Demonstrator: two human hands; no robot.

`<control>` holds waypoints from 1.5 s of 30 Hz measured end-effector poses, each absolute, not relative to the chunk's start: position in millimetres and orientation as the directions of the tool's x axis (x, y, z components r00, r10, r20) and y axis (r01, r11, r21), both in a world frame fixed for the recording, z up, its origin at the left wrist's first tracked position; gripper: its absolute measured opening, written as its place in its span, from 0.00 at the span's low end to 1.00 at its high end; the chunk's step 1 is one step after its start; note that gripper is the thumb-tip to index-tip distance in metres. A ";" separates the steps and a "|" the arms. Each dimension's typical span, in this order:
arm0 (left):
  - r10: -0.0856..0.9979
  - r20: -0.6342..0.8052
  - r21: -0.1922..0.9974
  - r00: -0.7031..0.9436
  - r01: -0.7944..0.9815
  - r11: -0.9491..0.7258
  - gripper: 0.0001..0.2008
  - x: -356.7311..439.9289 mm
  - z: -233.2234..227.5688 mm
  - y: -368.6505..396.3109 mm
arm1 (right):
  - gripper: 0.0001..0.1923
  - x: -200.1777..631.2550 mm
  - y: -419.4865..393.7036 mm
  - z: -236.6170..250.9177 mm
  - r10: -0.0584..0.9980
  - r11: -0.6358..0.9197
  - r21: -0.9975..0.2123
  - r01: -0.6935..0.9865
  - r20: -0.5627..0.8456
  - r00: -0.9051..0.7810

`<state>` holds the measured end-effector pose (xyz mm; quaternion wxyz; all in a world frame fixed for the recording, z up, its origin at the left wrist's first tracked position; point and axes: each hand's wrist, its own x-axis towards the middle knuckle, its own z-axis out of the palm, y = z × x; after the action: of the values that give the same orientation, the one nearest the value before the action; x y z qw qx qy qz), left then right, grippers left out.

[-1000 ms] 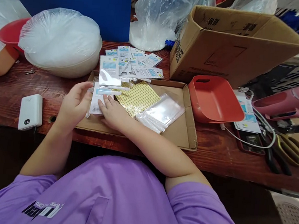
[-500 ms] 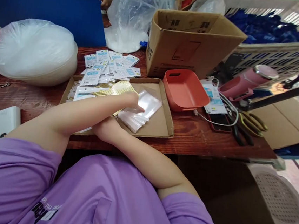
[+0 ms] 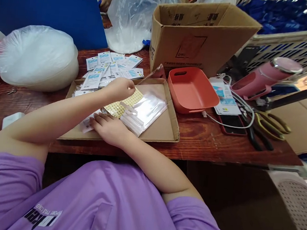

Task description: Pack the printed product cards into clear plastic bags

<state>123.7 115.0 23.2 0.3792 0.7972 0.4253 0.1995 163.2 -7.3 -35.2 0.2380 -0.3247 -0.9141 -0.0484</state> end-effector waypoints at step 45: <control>0.965 0.026 0.958 0.261 -0.282 0.051 0.31 -99.3 20.5 -66.1 | 0.24 98.7 -8.1 18.5 0.290 0.956 -0.112 0.271 0.495 -0.819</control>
<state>-99.3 -66.1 20.5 0.6320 0.4808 0.3550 0.4934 98.7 -8.1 18.5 0.2621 -0.1470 -0.9536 0.0184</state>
